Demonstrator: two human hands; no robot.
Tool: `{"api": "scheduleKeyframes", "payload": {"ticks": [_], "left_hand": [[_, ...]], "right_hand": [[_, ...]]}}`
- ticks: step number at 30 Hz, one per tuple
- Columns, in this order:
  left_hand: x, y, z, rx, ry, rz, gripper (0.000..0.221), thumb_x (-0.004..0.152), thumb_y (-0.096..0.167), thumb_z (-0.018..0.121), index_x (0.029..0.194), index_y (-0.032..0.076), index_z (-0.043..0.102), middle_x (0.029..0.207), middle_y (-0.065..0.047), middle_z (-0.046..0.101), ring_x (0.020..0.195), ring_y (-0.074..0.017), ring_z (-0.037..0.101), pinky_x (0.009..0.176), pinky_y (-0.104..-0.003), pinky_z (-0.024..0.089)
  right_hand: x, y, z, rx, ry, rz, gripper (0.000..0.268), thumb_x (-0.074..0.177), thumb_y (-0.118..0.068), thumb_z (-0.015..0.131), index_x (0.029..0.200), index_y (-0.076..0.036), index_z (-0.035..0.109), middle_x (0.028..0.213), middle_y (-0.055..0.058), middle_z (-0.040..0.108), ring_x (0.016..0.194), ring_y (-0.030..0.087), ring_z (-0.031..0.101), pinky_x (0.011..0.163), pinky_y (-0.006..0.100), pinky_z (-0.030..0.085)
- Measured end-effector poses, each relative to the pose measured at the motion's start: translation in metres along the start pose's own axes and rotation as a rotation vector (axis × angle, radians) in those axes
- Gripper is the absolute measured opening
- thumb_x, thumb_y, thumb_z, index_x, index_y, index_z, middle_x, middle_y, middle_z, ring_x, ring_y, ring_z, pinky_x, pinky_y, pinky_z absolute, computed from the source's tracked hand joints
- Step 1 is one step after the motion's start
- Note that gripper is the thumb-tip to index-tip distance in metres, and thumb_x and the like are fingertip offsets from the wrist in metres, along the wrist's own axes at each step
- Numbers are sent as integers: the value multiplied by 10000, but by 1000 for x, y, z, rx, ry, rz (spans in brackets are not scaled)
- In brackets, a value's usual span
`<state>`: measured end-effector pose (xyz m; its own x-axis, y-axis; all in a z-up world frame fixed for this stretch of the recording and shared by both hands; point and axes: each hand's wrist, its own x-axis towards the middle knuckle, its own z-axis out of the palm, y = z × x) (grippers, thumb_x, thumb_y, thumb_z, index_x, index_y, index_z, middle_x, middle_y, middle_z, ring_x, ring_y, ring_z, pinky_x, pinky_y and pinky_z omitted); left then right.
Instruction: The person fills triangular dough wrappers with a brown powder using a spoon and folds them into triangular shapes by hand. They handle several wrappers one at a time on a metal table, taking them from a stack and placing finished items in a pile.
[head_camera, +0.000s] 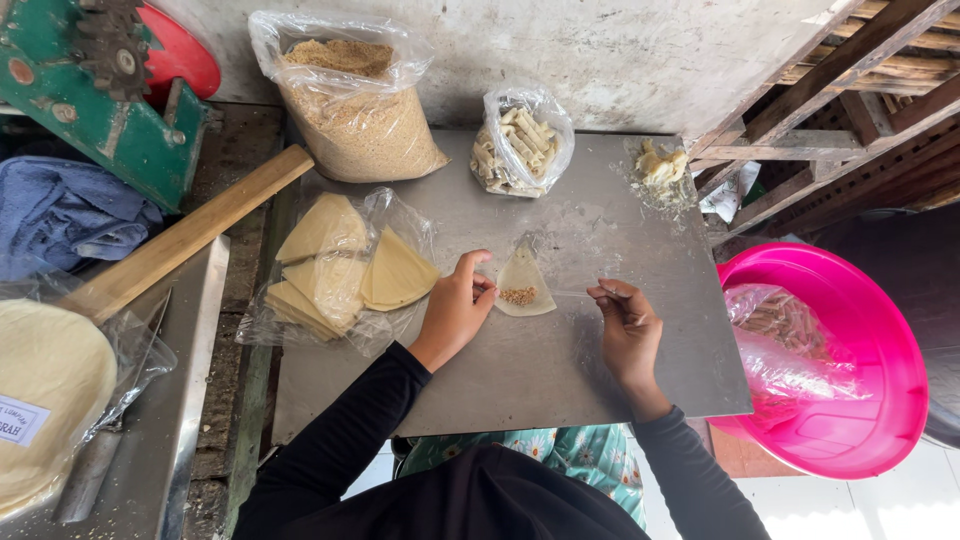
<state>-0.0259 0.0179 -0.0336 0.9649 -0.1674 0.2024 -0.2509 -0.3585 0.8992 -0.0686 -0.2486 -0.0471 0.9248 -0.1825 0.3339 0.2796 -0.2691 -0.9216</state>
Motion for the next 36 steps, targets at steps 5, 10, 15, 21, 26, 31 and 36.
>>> {"api": "scheduleKeyframes", "payload": {"ticks": [5, 10, 15, 21, 26, 31, 36], "left_hand": [[-1, 1, -1, -2, -6, -11, 456, 893, 70, 710, 1308, 41, 523, 895, -100, 781, 763, -226, 778, 649, -325, 585], [-1, 3, -3, -7, -9, -17, 458, 900, 75, 707, 1317, 40, 519, 890, -102, 781, 767, -225, 780, 658, -322, 584], [-2, 3, -2, 6, -12, -3, 448, 912, 84, 703, 1315, 28, 517, 897, -105, 775, 782, -225, 781, 649, -316, 590], [-1, 1, -1, 1, 5, 29, 438, 914, 72, 697, 1312, 25, 521, 887, -108, 775, 786, -232, 779, 648, -324, 587], [-3, 3, -3, -14, 21, 26, 429, 911, 66, 693, 1304, 29, 524, 867, -105, 770, 734, -229, 767, 627, -335, 574], [-3, 6, -6, -3, 33, 25, 427, 905, 71, 692, 1297, 31, 526, 821, -109, 761, 644, -237, 729, 598, -356, 547], [-3, 4, -1, 1, 30, 32, 415, 918, 97, 696, 1290, 25, 527, 806, -103, 747, 650, -241, 725, 593, -366, 547]], "right_hand": [[0, -2, 11, -2, -18, -56, 256, 987, 146, 566, 1172, -10, 649, 1105, 104, 743, 1095, 167, 716, 992, 312, 586], [3, -7, 25, -9, -45, -63, 261, 978, 150, 562, 1170, 0, 657, 1103, 113, 743, 1095, 174, 714, 983, 312, 579], [1, -10, 11, -62, -44, -82, 246, 984, 141, 572, 1163, -6, 655, 1097, 109, 747, 1093, 173, 723, 977, 316, 594], [-4, -12, -2, -84, 2, -77, 239, 993, 134, 574, 1167, -12, 650, 1087, 102, 747, 1092, 168, 722, 972, 312, 589], [0, -12, 19, -69, -41, -54, 245, 995, 125, 572, 1184, -8, 653, 1087, 103, 754, 1071, 162, 713, 965, 305, 575], [3, -11, 28, -80, -57, -73, 227, 996, 111, 587, 1175, -10, 656, 1081, 104, 757, 1070, 156, 719, 960, 300, 580], [0, -13, 9, -78, -16, -85, 219, 1001, 111, 577, 1184, 7, 636, 1093, 115, 743, 1080, 164, 718, 974, 302, 576]]}}
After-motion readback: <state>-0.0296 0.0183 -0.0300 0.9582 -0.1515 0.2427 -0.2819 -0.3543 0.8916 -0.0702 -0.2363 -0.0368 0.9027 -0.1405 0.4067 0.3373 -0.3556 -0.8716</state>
